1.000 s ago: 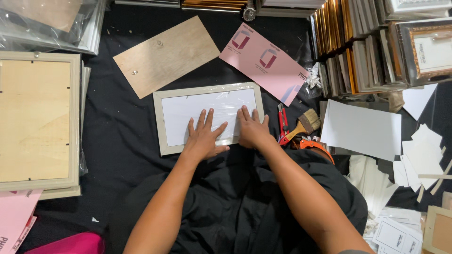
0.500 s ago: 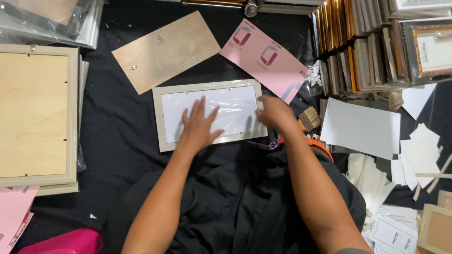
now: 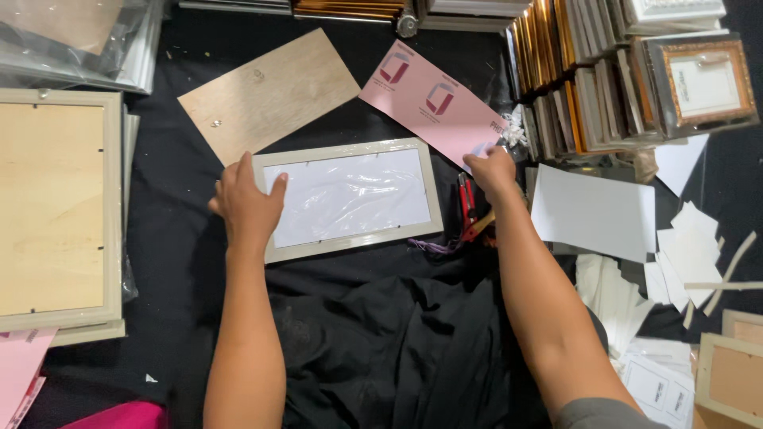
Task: The person assembles a photo frame by removing the back panel, cleaning the glass with a brush, inserting a white backing sheet, and reattaching the back panel. The person uses a utility knife to pry off the back and a brush to wipe the glass surface.
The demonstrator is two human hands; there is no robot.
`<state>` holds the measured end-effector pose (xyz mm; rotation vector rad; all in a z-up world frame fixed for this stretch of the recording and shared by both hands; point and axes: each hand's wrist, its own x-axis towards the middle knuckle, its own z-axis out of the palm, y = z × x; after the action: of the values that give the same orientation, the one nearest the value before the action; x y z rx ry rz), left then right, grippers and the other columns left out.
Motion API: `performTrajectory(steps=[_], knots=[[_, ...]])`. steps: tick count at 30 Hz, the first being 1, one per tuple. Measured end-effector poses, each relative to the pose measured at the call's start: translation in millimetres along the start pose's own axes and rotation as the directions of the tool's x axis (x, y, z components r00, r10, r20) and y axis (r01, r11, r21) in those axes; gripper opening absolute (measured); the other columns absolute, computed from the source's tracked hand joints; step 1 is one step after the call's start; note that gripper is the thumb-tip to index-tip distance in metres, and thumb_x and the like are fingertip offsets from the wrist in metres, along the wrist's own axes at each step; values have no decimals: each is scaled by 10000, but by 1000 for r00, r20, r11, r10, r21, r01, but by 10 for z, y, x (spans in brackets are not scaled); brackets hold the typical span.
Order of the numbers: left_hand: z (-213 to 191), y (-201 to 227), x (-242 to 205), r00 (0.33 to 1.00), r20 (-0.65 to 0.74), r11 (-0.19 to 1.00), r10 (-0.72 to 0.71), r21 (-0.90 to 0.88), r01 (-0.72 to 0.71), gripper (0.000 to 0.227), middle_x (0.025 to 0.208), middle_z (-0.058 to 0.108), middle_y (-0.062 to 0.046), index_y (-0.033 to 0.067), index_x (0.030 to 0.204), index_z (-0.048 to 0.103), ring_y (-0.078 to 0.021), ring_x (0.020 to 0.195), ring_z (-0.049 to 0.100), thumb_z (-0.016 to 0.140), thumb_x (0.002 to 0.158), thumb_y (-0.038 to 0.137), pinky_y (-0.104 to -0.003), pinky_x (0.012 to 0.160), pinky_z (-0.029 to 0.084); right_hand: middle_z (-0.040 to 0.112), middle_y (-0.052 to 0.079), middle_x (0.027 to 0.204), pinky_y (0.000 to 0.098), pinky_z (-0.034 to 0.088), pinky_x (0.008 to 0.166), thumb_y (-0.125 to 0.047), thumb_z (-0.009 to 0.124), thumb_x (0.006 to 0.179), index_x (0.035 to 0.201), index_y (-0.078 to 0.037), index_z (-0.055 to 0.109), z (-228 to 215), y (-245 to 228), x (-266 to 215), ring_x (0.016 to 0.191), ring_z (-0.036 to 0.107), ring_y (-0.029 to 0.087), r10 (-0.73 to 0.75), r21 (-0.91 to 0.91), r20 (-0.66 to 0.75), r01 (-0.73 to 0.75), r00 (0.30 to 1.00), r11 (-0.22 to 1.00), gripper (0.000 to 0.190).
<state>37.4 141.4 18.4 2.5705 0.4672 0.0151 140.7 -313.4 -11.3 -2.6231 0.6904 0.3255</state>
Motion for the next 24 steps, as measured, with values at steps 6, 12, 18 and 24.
performTrajectory(steps=[6,12,18,24], knots=[[-58,-186,42,964,-166,977,-208,-77,198,641,1243,584,-140,95,1395,589,-407,1138,583,791,887,432,-577,863,444,693,252,1225,509,538,971,-440,862,783,1196,21,698,170,12,-97,1224,627,408,148,308,-101,-111,984,945,640],[75,248,-86,995,95,999,-23,-30,26,802,1250,508,-124,93,1383,544,-402,1169,544,857,757,485,-545,950,451,565,324,1366,523,442,1122,-453,965,715,1342,93,508,199,-32,-178,1334,528,440,228,385,-147,-157,962,909,949],[9,146,-19,976,173,989,-130,-46,140,795,1343,500,-170,71,1469,496,-429,1287,484,796,843,460,-589,1067,388,734,188,943,447,568,812,-123,934,598,915,-2,717,516,92,49,1045,707,380,162,423,-248,-43,955,905,403],[423,-375,226,921,26,883,-388,-278,379,698,1365,523,-145,114,1427,524,-390,1266,546,738,897,515,-541,1012,451,597,180,580,478,481,424,-110,750,650,637,-45,695,609,400,794,552,666,308,309,719,-152,-110,939,687,87]])
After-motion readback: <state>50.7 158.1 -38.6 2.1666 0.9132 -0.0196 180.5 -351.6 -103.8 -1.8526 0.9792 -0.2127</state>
